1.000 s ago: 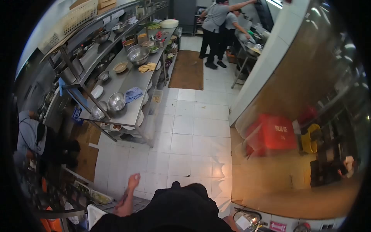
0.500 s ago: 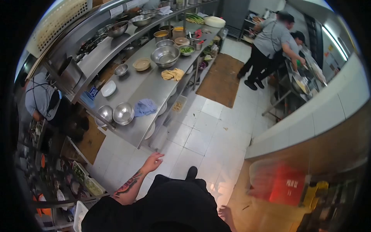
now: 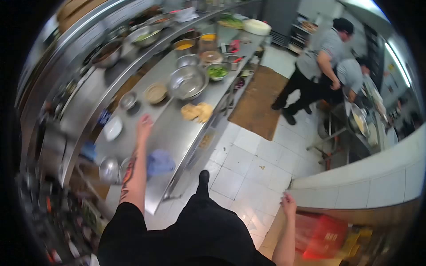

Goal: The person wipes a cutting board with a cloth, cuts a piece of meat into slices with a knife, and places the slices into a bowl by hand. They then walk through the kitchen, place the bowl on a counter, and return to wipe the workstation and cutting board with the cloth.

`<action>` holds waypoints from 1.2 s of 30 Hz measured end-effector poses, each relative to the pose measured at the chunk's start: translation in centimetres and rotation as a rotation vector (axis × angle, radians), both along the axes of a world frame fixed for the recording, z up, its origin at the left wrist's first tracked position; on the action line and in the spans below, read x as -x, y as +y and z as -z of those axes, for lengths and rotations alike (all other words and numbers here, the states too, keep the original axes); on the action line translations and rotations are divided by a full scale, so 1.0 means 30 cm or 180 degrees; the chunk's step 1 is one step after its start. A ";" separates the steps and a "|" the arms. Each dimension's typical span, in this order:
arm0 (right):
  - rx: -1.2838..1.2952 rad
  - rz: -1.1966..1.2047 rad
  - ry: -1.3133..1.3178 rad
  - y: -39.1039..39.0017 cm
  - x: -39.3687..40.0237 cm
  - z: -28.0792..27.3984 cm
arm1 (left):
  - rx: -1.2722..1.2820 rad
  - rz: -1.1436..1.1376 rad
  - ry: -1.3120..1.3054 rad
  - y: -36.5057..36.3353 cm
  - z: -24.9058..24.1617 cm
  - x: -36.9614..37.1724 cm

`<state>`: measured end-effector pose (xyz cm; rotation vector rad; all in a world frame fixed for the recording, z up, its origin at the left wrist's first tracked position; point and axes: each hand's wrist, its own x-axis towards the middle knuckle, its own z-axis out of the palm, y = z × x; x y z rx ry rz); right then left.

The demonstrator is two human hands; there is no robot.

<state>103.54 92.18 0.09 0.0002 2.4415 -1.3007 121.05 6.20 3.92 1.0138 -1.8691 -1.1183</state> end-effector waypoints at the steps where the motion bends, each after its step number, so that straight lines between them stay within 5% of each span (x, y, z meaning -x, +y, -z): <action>1: 0.0006 -0.0079 -0.0118 -0.019 -0.065 0.054 | -0.1130 0.0134 0.0778 -0.190 0.102 -0.001; 2: 0.0027 -0.0082 -0.0239 -0.018 -0.155 0.124 | -0.0929 0.0253 0.1396 -0.387 0.320 -0.019; 3: -0.0375 -0.0045 -0.0574 0.005 -0.271 0.207 | -0.1645 0.0076 0.0813 -0.591 0.355 -0.020; 5: -0.0972 0.0327 -0.1434 -0.006 -0.514 0.210 | -0.1857 0.0212 0.1316 -0.724 0.396 -0.099; 7: -0.1009 0.1079 -0.2346 -0.019 -0.776 0.148 | -0.2893 -0.0686 0.1596 -0.877 0.382 -0.074; 8: -0.1149 0.1200 -0.2953 0.036 -0.890 0.203 | -0.2438 -0.0478 0.1576 -0.957 0.441 -0.103; 11: -0.1114 0.2226 -0.3403 0.005 -1.171 0.043 | -0.2502 -0.1176 0.1390 -0.890 0.306 -0.055; 14: -0.1195 0.2222 -0.3898 -0.110 -1.192 -0.090 | -0.2055 -0.1753 0.1285 -0.828 0.276 0.003; 16: -0.1379 0.1868 -0.4144 -0.198 -1.092 -0.164 | -0.2055 -0.1807 0.1265 -0.835 0.286 0.014; 21: -0.1061 0.1125 -0.3712 -0.065 -0.771 0.285 | -0.2009 -0.2163 0.1511 -0.628 0.134 0.053; 22: -0.1406 0.0277 -0.3050 0.003 -0.666 0.427 | -0.2105 -0.2187 0.1495 -0.590 0.116 0.044; 23: -0.1383 0.0761 -0.2155 -0.091 -0.523 0.288 | -0.1706 -0.1796 0.1061 -0.614 0.201 -0.024; 24: -0.1535 0.0539 -0.1285 -0.094 -0.400 0.349 | -0.1241 -0.1449 0.0650 -0.644 0.293 -0.092; 25: -0.1615 0.0321 -0.1181 -0.154 -0.225 0.279 | -0.0753 -0.1160 0.0316 -0.666 0.373 -0.156; 27: -0.1601 -0.0317 -0.0516 -0.174 0.064 0.351 | -0.1078 -0.1230 0.0476 -0.543 0.323 -0.185; 28: -0.1591 -0.0533 -0.0477 -0.187 0.201 0.348 | -0.1981 -0.1865 0.1684 -0.477 0.294 -0.189; 29: -0.1389 -0.0492 -0.0561 -0.220 0.326 0.334 | -0.0571 -0.1180 0.1201 -0.361 0.356 -0.245; 30: -0.1213 -0.0534 -0.0654 -0.256 0.449 0.321 | -0.1855 -0.1455 0.2039 -0.278 0.281 -0.251; 36: -0.0430 -0.1099 -0.1304 -0.375 1.008 0.381 | -0.1377 -0.1780 0.1211 0.399 -0.076 -0.184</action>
